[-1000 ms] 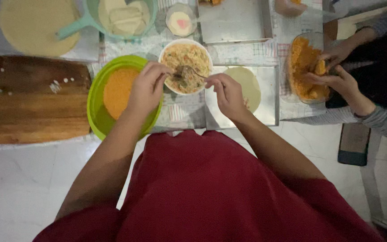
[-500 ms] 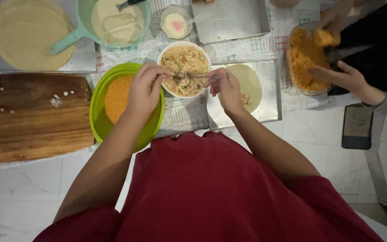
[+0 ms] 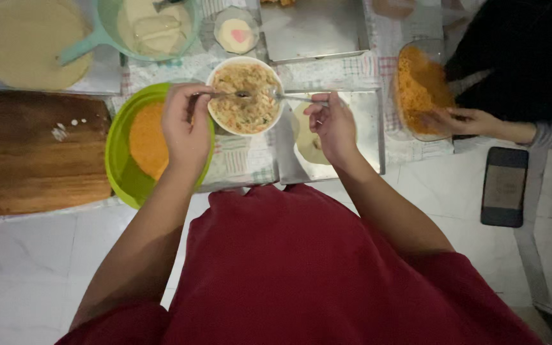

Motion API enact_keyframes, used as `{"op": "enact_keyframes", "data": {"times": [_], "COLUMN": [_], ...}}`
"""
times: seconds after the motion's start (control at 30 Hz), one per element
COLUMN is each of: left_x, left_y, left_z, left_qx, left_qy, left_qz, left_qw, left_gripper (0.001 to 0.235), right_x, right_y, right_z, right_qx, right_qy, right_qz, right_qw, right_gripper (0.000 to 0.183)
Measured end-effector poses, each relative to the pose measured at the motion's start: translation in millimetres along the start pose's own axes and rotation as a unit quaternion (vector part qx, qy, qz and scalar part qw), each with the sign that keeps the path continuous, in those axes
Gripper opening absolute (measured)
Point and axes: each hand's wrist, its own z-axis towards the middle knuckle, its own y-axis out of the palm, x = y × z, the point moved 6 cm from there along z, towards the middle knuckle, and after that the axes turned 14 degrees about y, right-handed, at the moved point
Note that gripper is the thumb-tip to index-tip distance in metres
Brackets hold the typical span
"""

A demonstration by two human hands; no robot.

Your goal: The person places a filling mixture onto a round wrapper, folds it into a roll, and seals the edges with a liquid applied using a silicone brush. The finished rolls are placed on a metal tray.

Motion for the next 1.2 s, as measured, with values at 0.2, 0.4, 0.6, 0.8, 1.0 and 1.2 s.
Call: {"op": "enact_keyframes", "data": {"times": [0.2, 0.4, 0.6, 0.8, 1.0, 1.2], "left_x": [40.2, 50.4, 36.1, 34.3, 35.0, 38.1], "left_y": [47.5, 117.6, 166.9, 184.2, 182.1, 173.5], "left_z": [-16.1, -48.5, -82.0, -103.1, -116.0, -119.0], "left_qx": [-0.025, -0.106, -0.158, -0.153, -0.133, -0.035], "left_qy": [0.05, 0.048, 0.023, 0.013, 0.007, -0.004], "left_qz": [0.018, 0.02, 0.025, 0.056, 0.112, 0.137], "left_qw": [0.998, 0.993, 0.987, 0.987, 0.985, 0.99], "left_gripper": [0.015, 0.019, 0.017, 0.02, 0.02, 0.014], "right_x": [-19.3, -13.3, -5.8, -7.9, -15.3, -22.9], "right_y": [-61.6, -138.4, -155.5, -148.8, -149.0, -153.9], "right_z": [-34.4, -69.4, -68.7, -67.2, -65.3, -65.3], "right_qx": [0.001, 0.097, 0.076, -0.007, -0.022, -0.051], "right_qy": [0.007, -0.033, -0.069, -0.101, -0.117, -0.147], "right_qz": [0.032, -0.115, -0.183, -0.218, -0.236, -0.231], "right_qw": [0.999, 0.988, 0.978, 0.971, 0.964, 0.961], "right_gripper": [0.042, 0.042, 0.043, 0.041, 0.04, 0.039]}}
